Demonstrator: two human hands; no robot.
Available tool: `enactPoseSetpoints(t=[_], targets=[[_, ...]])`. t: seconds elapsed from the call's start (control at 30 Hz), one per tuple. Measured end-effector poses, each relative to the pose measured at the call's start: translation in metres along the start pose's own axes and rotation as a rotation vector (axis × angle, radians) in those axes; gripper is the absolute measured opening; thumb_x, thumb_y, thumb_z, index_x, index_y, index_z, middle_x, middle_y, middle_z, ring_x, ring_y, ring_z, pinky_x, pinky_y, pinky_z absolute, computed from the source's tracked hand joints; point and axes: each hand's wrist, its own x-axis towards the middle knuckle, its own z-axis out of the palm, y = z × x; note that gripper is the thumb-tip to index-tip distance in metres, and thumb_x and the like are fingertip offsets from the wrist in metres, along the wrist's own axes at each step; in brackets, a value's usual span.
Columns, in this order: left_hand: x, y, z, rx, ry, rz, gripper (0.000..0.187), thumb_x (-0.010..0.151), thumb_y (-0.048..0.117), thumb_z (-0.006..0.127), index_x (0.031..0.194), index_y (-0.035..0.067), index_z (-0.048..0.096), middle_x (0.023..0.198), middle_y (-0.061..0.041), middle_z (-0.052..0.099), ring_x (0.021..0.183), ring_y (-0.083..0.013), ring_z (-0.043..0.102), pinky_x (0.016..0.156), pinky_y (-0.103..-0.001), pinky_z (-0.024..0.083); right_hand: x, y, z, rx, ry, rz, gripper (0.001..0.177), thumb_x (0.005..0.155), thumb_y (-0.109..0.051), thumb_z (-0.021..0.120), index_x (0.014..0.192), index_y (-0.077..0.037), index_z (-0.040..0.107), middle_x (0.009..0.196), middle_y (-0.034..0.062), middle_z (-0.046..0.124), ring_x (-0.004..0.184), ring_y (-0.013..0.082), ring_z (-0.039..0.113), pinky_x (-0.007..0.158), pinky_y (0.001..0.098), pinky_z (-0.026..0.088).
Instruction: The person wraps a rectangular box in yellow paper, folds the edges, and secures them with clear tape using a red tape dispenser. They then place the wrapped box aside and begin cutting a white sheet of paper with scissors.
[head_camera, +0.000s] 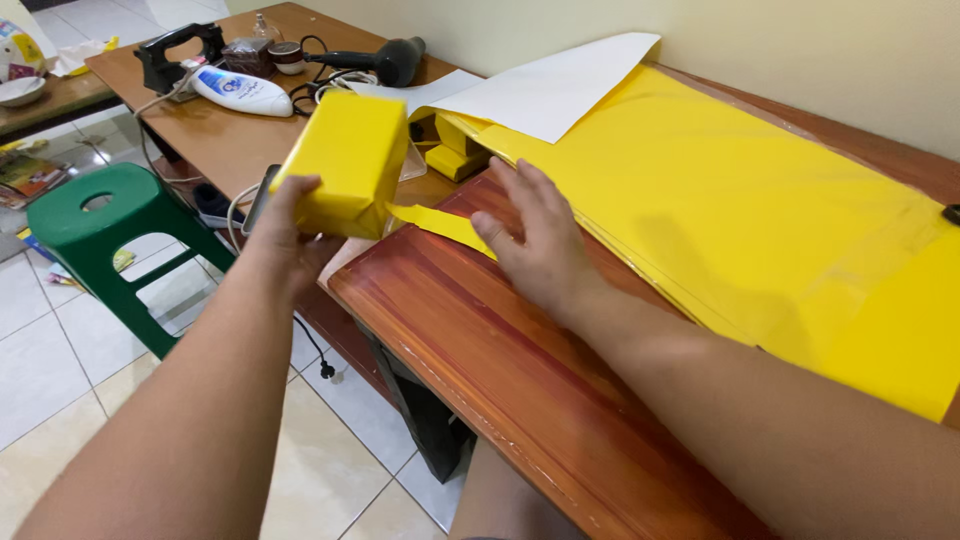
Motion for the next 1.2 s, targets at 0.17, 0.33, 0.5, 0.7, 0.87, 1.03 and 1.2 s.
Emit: enactPoseSetpoints(t=[0.17,0.33,0.5,0.7,0.87,1.03,1.2], targets=[[-0.033,0.021,0.033,0.116,-0.24,0.039,0.074,0.079,0.031,0.07,0.144,0.005,0.043,0.138,-0.018,0.054,0.128,-0.0355,0.06,0.111,-0.048,0.049,0.018,0.004,-0.032,0.342,-0.015,0.293,0.077,0.098,-0.054,0.054,0.159,-0.012,0.033,0.158,0.0187,0.041,0.147,0.0308,0.041,0.121,0.0444,0.032],[-0.059,-0.003,0.1,0.15,-0.695,-0.003,0.072,0.077,0.032,0.075,0.14,0.006,0.05,0.134,-0.014,0.062,0.125,-0.0268,0.063,0.11,-0.046,0.051,0.015,-0.012,-0.079,1.021,-0.006,0.585,0.075,0.097,-0.056,0.048,0.156,-0.013,0.032,0.148,0.0151,0.051,0.134,0.0295,0.054,0.112,0.0481,0.042],[-0.1,-0.053,0.182,0.471,-1.002,-0.129,0.066,0.082,0.042,0.075,0.133,0.004,0.059,0.13,-0.012,0.068,0.115,-0.0226,0.069,0.101,-0.037,0.058,-0.014,-0.01,-0.138,1.065,0.314,0.703,0.054,0.093,-0.038,0.044,0.144,-0.02,0.039,0.139,0.0083,0.057,0.123,0.0266,0.063,0.102,0.0521,0.056],[-0.143,-0.106,0.272,0.671,-1.073,-0.162,0.078,0.081,0.061,0.06,0.143,0.013,0.056,0.133,-0.006,0.065,0.119,-0.0216,0.062,0.102,-0.039,0.046,-0.068,0.044,-0.216,1.255,0.393,0.784,0.047,0.103,-0.035,0.041,0.14,-0.008,0.052,0.136,0.0118,0.067,0.123,0.0302,0.067,0.105,0.0472,0.054],[-0.175,-0.16,0.334,0.534,-1.096,-0.209,0.081,0.083,0.057,0.065,0.149,0.01,0.05,0.138,-0.013,0.061,0.125,-0.0246,0.059,0.11,-0.041,0.043,-0.124,0.06,-0.258,1.089,0.516,1.046,0.045,0.102,-0.035,0.044,0.136,-0.009,0.058,0.129,0.0104,0.071,0.118,0.0277,0.069,0.103,0.0452,0.053],[-0.201,-0.191,0.374,0.896,-1.359,-0.215,0.082,0.075,0.037,0.075,0.147,0.01,0.045,0.133,-0.012,0.068,0.115,-0.0225,0.07,0.096,-0.04,0.057,-0.178,0.053,-0.272,0.868,0.533,1.146,0.043,0.099,-0.035,0.049,0.134,-0.013,0.06,0.118,0.0049,0.074,0.106,0.0212,0.069,0.09,0.0407,0.055],[-0.206,-0.189,0.4,1.033,-1.626,-0.171,0.085,0.073,0.027,0.081,0.15,0.008,0.048,0.135,-0.009,0.071,0.118,-0.0189,0.071,0.099,-0.033,0.056,-0.223,0.046,-0.302,0.699,0.384,1.248,0.04,0.091,-0.037,0.065,0.12,-0.01,0.068,0.101,0.0053,0.074,0.092,0.0184,0.064,0.078,0.0349,0.052]])
